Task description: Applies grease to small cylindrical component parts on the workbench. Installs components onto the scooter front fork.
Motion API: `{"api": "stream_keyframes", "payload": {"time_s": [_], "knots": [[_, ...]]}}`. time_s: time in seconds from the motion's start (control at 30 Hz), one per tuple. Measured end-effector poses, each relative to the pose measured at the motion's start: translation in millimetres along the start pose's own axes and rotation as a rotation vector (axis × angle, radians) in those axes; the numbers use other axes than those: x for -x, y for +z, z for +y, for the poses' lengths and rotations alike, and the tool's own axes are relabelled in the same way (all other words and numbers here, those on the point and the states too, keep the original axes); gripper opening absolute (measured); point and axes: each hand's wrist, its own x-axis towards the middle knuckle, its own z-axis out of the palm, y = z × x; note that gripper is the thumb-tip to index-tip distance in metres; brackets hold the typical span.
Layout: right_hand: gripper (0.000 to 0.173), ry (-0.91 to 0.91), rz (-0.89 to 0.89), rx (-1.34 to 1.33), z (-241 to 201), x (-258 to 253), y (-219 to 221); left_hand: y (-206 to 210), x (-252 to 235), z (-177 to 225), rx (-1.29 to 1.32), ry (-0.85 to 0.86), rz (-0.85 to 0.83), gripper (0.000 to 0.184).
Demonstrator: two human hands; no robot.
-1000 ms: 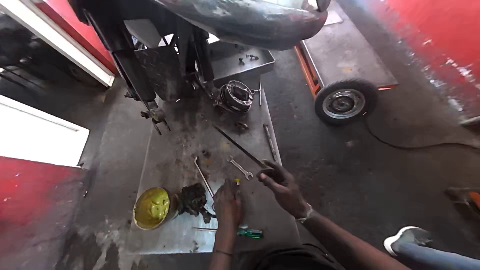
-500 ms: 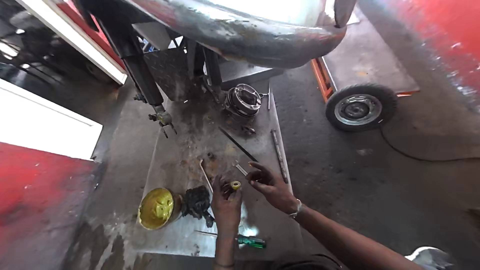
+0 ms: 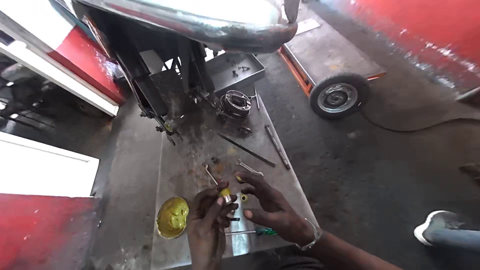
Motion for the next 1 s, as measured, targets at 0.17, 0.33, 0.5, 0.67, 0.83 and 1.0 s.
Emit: {"api": "stream_keyframes", "payload": {"time_s": [0.17, 0.33, 0.5, 0.67, 0.83, 1.0], "knots": [[0.06, -0.188, -0.078, 0.057, -16, -1, 0, 0, 8, 19, 0.096, 0.028, -0.229, 0.018], [0.058, -0.328, -0.16, 0.157, -42, -5, -17, 28, 16, 24, 0.092, 0.092, -0.276, 0.031], [0.06, -0.382, -0.229, 0.202, -59, -8, -41, 53, 19, 20, 0.107, 0.121, -0.282, 0.027], [0.066, -0.388, -0.2, 0.471, -78, -8, -55, 77, 22, 13, 0.138, 0.098, -0.212, 0.022], [0.07, -0.469, -0.193, 0.766, -81, -13, -64, 93, 23, 7, 0.181, 0.099, -0.118, 0.015], [0.073, -0.533, -0.188, 0.936, -81, -16, -62, 99, 22, 5, 0.184, 0.146, -0.108, 0.013]]}}
